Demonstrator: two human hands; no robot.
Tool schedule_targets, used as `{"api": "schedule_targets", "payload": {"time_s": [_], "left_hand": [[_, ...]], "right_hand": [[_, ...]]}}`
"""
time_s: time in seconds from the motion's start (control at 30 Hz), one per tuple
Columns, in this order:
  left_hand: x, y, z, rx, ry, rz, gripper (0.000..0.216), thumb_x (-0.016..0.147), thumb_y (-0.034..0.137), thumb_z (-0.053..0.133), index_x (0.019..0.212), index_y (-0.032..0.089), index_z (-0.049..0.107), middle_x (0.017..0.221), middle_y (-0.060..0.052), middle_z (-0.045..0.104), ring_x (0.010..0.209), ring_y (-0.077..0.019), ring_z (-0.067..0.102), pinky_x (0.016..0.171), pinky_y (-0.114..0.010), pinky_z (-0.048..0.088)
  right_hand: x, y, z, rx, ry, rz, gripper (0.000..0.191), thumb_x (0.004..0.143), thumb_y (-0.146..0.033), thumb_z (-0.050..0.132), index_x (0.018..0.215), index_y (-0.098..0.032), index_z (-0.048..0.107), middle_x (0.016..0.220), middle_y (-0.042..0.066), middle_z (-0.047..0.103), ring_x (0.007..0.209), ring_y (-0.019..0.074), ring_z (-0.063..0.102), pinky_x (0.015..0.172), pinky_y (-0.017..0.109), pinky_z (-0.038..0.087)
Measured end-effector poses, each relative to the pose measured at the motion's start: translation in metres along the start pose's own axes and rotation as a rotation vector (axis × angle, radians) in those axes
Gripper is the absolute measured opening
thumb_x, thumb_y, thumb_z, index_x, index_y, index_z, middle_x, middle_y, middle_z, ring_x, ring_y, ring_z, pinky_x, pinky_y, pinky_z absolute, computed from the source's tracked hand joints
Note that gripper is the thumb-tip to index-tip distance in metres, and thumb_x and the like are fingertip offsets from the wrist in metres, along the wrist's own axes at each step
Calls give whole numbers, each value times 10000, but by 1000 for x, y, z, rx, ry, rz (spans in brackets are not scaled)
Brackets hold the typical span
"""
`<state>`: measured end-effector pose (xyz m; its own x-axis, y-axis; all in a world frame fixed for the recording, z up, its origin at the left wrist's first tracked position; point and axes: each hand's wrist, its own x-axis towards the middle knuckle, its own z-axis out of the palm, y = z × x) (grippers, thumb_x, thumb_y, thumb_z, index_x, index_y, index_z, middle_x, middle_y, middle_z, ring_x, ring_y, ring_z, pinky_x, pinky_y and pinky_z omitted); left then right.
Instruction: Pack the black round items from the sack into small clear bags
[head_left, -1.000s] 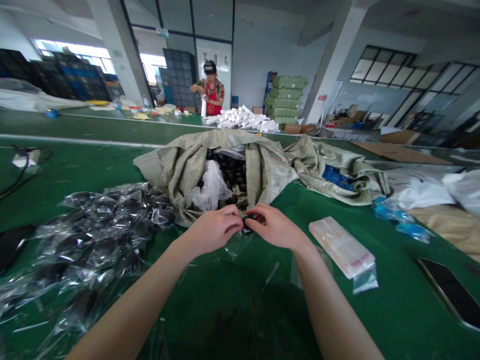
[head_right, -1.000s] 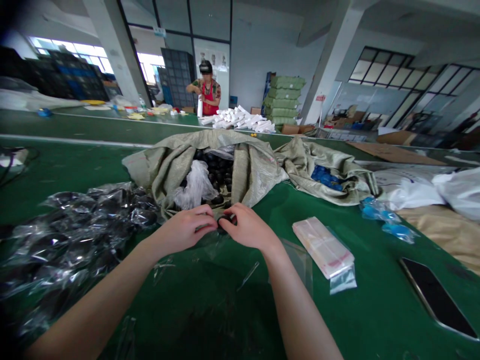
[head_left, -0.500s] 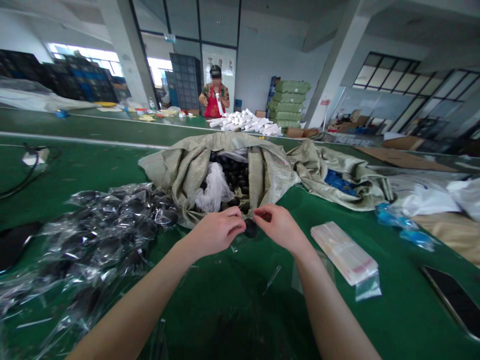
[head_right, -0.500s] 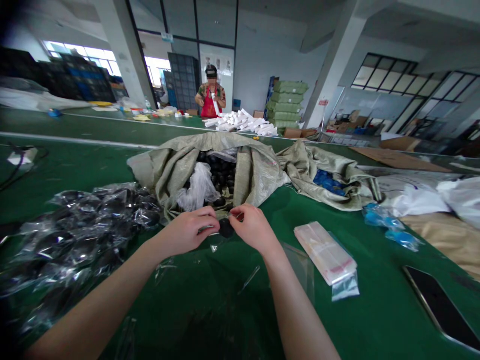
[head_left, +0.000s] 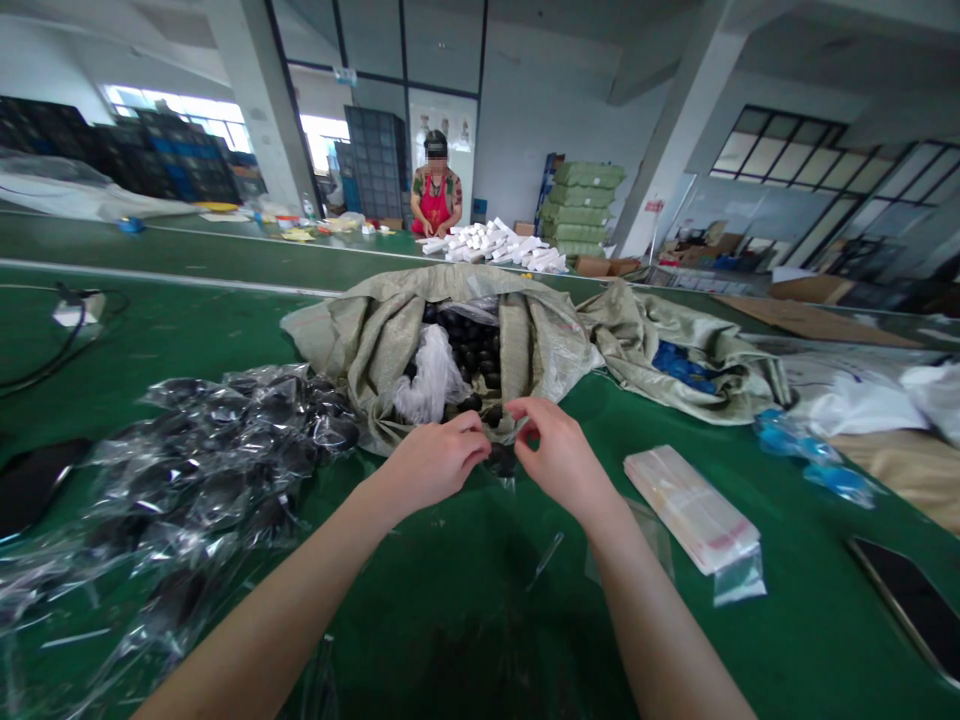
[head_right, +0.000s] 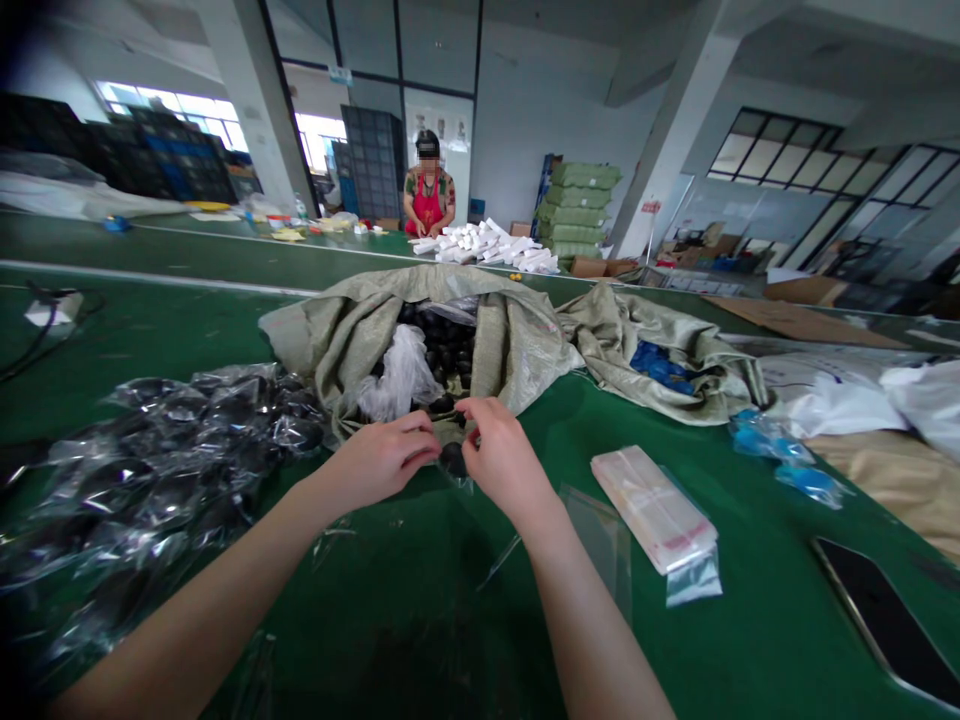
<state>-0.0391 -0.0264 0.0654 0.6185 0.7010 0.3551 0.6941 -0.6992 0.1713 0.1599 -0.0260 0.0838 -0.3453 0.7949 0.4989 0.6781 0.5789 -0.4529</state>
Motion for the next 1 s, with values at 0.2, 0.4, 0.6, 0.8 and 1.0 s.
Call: {"api": "schedule_targets", "payload": {"time_s": [0.2,0.4,0.6,0.8,1.0], "left_hand": [[0,3,3,20,-7,-8,258,953,267,454,980,214,705,1012,-44,599,744,-114,605,682,-245,484],[0,5,3,7,-8,10,257,952,270,454,968,221,706,988,-41,604,761,-123,613,658,-244,476],[0,9,2,-65,-64,21,178,913,227,506,912,217,684,980,-30,620,826,-149,621,731,-272,484],[5,0,8,-205,-60,-121,205,800,315,682,940,192,597,802,-4,616,723,-170,585,631,-278,444],[5,-11,17,-194,-1,-307,248,789,383,682,897,176,600,850,-45,650,722,-189,608,641,-294,457]], "right_hand": [[-1,-7,-1,-46,-3,-43,415,758,18,459,1107,-181,563,1068,93,571,920,197,605,832,326,497],[-1,-7,-2,-19,-8,-41,396,763,18,463,1084,-191,563,1068,82,568,911,188,604,819,320,499],[-1,2,6,54,-80,-22,393,745,26,481,1061,-189,570,1036,65,584,892,165,593,813,302,481],[2,20,19,141,-155,9,398,733,28,485,1065,-169,580,1008,59,595,874,151,588,791,292,474],[1,26,21,160,-142,-2,369,754,13,476,1046,-190,576,987,53,591,899,166,594,787,308,488]]}}
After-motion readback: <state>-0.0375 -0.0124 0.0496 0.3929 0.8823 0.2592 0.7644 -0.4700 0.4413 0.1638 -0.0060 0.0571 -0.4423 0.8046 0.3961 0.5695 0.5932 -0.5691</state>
